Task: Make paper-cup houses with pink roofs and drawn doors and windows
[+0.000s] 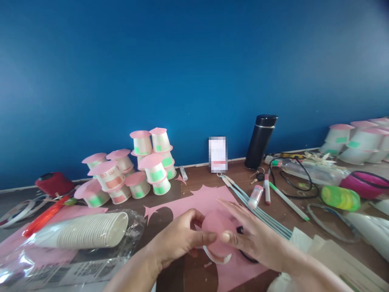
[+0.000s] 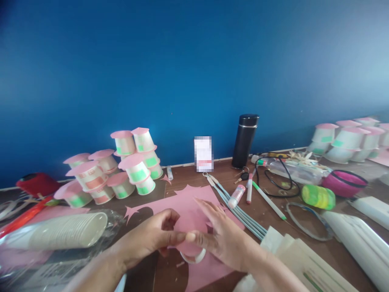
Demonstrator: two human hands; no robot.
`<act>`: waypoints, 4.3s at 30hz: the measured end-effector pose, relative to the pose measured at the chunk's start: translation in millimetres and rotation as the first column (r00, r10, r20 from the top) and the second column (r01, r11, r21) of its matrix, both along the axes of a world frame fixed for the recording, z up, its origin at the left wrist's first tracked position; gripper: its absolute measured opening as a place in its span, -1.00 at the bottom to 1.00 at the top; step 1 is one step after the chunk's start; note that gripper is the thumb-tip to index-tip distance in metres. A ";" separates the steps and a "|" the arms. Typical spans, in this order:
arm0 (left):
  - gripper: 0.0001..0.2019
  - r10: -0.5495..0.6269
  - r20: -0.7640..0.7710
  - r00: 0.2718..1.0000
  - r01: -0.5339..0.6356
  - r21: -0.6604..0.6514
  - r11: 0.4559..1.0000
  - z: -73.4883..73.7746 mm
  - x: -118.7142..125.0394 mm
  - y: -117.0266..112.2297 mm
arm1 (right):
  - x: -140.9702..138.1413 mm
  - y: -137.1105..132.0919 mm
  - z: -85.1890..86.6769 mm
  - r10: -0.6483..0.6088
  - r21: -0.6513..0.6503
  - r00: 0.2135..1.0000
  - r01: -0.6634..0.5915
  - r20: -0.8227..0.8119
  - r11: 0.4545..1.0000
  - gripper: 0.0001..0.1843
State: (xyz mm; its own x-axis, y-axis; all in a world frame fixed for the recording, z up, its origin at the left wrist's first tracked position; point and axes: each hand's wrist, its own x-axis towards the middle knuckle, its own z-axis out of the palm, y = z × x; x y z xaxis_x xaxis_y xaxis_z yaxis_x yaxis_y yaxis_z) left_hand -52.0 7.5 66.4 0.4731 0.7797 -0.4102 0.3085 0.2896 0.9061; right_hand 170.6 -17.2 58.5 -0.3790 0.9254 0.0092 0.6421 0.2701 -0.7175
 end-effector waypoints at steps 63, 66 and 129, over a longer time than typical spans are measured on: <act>-0.44 0.002 -0.065 0.998 0.002 0.060 0.998 -11.1 2.9 -0.8 | -15.3 2.7 -0.4 -0.028 0.493 0.999 0.014 0.020 0.870 -0.78; -0.43 0.000 -0.059 0.998 0.003 0.051 0.999 -11.5 2.4 -0.8 | -15.6 0.9 1.8 -0.036 0.499 0.997 -0.003 0.069 0.867 -0.72; -0.36 -0.003 -0.097 0.995 0.013 0.093 0.996 -10.8 0.6 -0.4 | 13.6 -14.1 5.8 0.111 0.206 0.963 -0.164 0.248 0.965 0.25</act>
